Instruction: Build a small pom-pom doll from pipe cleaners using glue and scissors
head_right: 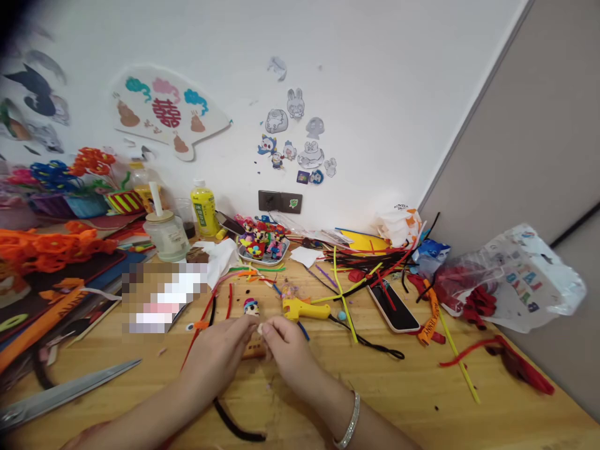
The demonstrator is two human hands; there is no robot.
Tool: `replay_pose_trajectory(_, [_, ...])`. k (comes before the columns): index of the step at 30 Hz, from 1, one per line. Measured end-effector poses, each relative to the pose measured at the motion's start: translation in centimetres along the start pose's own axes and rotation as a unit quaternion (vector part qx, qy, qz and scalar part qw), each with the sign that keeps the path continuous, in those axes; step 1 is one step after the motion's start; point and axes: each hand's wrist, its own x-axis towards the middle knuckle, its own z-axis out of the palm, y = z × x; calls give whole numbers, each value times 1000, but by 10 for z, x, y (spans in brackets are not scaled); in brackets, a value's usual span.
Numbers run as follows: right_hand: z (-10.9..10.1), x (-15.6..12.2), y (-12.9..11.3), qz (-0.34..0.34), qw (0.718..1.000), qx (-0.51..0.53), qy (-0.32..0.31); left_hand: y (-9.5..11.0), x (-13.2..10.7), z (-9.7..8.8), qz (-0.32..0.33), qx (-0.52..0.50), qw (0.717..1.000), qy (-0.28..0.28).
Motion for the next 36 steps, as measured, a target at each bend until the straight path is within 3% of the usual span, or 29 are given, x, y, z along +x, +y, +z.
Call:
replay_pose_trajectory(3, [2, 0, -2, 68, 983, 169, -38, -1, 0, -1, 18, 71, 997, 1])
replay_pose_trajectory(5, [2, 0, -2, 67, 984, 162, -36, 0, 1, -1, 15, 82, 996, -9])
replay_pose_trajectory(7, [-1, -1, -1, 14, 999, 47, -15, 1, 1, -2, -10, 62, 998, -22])
replay_pose_trajectory(9, [-4, -2, -1, -70, 991, -112, 17, 2, 0, -2, -36, 36, 998, -38])
replay_pose_trajectory(13, [-11, -5, -3, -208, 914, -341, 67, 4, -2, -3, -41, 16, 997, -64])
replay_pose_trajectory(16, [-14, -6, -7, -253, 881, -393, 76, 5, -3, -3, -31, 13, 998, -59])
replay_pose_trajectory(21, [-12, -4, -5, -192, 935, -290, 67, 6, -2, -6, -28, -30, 998, -48])
replay_pose_trajectory(26, [-9, -3, -2, -175, 950, -253, 51, 6, 1, -8, -36, -97, 992, -71])
replay_pose_trajectory(32, [-10, -1, -2, -136, 967, -207, 60, 5, 2, -8, -14, -66, 997, -49])
replay_pose_trajectory(36, [-12, 3, -1, -49, 995, -89, 21, 6, 2, -7, 17, -8, 1000, -12])
